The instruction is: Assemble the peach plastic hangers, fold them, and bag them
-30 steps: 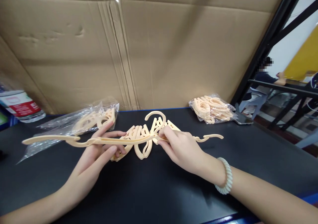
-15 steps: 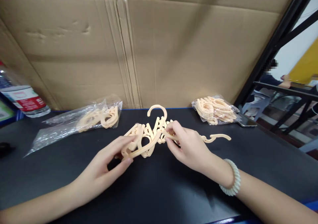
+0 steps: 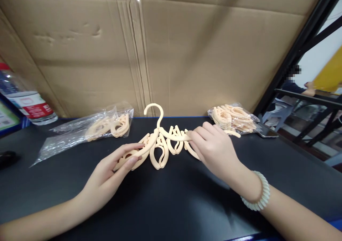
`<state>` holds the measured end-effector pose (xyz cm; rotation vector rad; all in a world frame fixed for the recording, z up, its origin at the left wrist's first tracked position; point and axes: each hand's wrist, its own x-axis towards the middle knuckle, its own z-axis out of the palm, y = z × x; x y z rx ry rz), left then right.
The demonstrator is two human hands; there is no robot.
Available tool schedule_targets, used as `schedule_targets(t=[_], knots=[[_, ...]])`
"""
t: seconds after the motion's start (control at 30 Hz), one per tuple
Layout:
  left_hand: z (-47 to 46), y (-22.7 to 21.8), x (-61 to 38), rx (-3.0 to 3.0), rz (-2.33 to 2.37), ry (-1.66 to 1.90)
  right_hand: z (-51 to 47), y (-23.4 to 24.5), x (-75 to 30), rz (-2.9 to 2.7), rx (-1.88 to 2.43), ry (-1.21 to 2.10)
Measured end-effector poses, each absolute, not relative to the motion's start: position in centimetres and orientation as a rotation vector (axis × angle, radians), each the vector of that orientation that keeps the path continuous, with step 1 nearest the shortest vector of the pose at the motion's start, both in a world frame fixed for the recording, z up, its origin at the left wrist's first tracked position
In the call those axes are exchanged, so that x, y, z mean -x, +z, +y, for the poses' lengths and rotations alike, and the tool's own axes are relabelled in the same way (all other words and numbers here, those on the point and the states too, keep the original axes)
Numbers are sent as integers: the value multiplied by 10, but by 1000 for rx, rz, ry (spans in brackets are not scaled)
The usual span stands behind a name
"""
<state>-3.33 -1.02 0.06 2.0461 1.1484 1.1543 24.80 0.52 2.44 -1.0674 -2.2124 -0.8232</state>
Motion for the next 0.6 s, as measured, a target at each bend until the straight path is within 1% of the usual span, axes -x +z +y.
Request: schedule_targets(t=[0.07,0.17,0.3,0.43,0.5,0.6], knots=[[-10,2,33,-1999,1170,1160,4,26,-251,-2125,1163,-958],[-9,2,32,-2002,1169,1166,2,26,-251,-2049,1246,-1071],[-10,2,32,-2014,1161,1165,4,23,-248,-2090,1270,-1044],[-10,2,32,-1954,1154,1159,6,20,-245,-2078,1244,-807],[-9,3,31,-1920,1145,1159,6,19,-244,-2052,1187,-574],[-8,3,30,-1887,1136,1163,8,17,-243,-1913,1082,-117]])
